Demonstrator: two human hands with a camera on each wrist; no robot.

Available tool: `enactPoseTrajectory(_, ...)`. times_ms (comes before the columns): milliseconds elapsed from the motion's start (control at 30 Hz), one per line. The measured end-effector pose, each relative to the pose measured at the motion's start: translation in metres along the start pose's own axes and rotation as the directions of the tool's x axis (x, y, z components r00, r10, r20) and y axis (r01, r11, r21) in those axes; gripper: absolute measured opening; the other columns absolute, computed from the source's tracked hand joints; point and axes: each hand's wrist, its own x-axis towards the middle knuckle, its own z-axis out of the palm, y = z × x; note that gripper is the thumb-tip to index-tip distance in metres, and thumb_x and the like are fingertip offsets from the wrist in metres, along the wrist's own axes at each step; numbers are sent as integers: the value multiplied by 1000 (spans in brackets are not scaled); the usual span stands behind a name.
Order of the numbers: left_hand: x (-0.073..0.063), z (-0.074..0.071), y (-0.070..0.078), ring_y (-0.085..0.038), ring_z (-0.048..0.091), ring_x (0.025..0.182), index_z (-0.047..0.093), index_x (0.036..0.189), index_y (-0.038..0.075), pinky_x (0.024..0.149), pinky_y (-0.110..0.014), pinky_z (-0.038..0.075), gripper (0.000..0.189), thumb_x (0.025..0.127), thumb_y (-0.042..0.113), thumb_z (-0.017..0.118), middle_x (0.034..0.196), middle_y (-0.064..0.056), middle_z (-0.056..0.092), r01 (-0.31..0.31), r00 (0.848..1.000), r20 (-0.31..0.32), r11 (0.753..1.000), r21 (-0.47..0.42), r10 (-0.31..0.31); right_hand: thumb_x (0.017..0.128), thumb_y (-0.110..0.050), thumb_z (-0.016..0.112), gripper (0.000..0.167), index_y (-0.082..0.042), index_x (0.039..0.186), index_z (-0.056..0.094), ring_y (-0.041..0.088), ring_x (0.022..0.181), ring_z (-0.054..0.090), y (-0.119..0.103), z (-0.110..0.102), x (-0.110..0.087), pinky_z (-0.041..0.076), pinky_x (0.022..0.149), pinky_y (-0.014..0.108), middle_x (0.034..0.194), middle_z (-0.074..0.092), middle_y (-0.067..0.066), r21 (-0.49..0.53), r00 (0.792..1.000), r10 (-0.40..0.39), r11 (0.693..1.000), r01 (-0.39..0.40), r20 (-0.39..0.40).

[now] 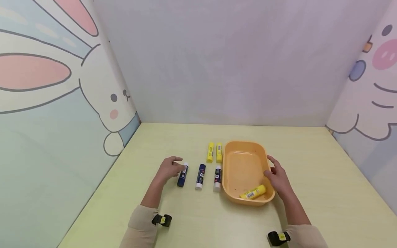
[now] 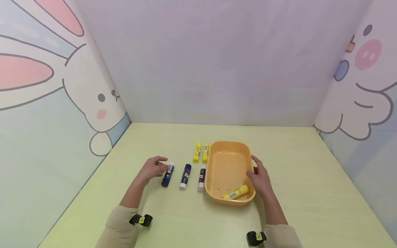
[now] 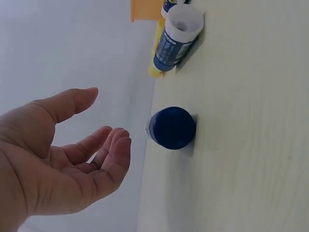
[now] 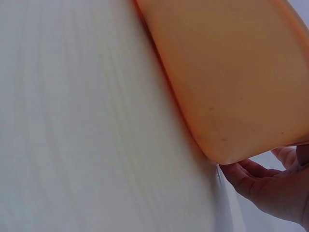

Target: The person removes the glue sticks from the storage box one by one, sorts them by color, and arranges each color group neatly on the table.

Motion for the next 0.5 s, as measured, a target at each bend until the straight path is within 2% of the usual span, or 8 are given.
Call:
enactPoseTrajectory(267,-9,5,25,-31,60,85,56,124,3,71,-38,52,45,84,19,70,91,-8,63,-37,998,41,999,0,37,92,-1,43,62,-8,148,17,41,105,52,-2,0,3,48,78,37,125,43,38,-1,1000,3,1000,-3,5)
enactPoseTrajectory(500,-12,14,34,-33,60,85,55,124,2,67,-36,52,46,84,20,70,91,-7,63,-56,995,80,998,-14,57,92,0,43,63,-8,148,17,40,104,53,-2,-1,0,49,76,35,124,44,38,-6,1000,13,1000,-13,15)
